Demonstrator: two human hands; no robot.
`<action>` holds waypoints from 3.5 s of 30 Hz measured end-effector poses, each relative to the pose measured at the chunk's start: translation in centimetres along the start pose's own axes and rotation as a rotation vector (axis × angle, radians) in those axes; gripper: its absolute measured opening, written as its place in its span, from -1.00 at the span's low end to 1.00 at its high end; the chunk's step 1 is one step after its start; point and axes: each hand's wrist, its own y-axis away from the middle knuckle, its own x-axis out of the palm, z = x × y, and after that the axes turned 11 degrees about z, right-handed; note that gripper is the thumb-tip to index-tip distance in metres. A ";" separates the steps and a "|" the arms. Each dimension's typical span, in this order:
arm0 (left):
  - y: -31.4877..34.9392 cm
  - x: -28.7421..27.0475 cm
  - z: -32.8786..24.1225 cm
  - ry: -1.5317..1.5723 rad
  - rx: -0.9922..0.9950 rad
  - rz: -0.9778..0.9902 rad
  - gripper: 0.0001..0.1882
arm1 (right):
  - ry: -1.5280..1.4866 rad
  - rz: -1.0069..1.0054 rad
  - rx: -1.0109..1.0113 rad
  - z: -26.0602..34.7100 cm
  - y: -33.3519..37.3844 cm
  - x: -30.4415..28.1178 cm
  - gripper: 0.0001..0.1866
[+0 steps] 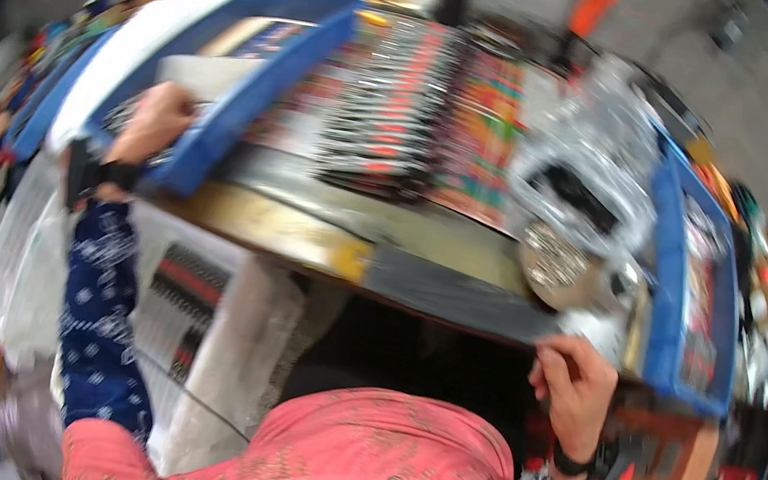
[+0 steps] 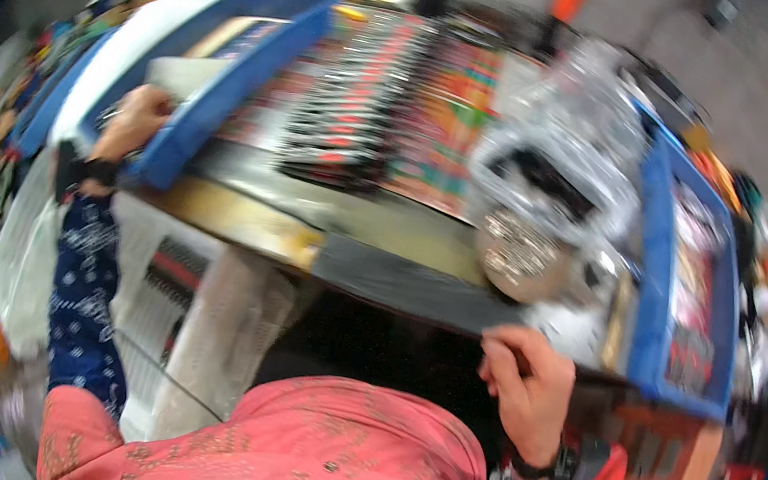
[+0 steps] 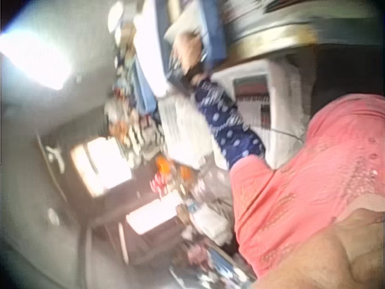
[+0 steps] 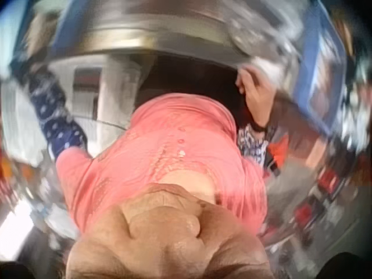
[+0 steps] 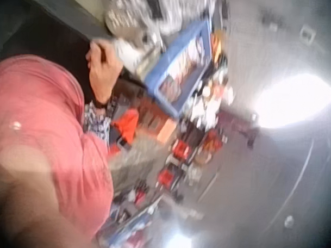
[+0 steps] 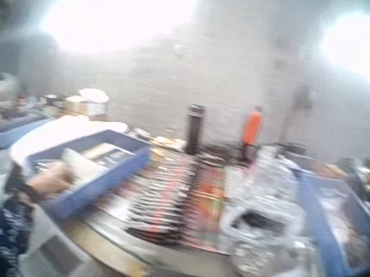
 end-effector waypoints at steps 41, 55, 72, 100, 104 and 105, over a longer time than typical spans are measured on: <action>3.9 0.2 -19.6 1.359 0.149 -0.049 -0.79 | 0.987 0.198 0.103 -9.3 -2.1 -27.2 -0.66; 6.9 1.9 -27.8 1.597 0.229 0.191 -0.92 | 0.278 -0.105 0.178 -6.6 -1.2 -25.9 -0.73; 10.5 1.0 -32.9 1.541 0.245 0.356 -0.92 | 0.162 -0.487 -0.170 -0.3 2.5 -16.2 -0.94; 13.8 3.4 -34.3 1.721 0.161 0.469 -0.89 | -0.284 0.220 -0.241 0.5 -0.2 3.6 -0.52; 14.0 3.8 -34.3 1.802 0.149 0.477 -0.88 | -0.277 0.218 -0.240 0.6 0.0 3.8 -0.51; 14.1 3.9 -34.3 1.818 0.145 0.473 -0.88 | -0.264 0.216 -0.236 0.6 0.0 3.8 -0.51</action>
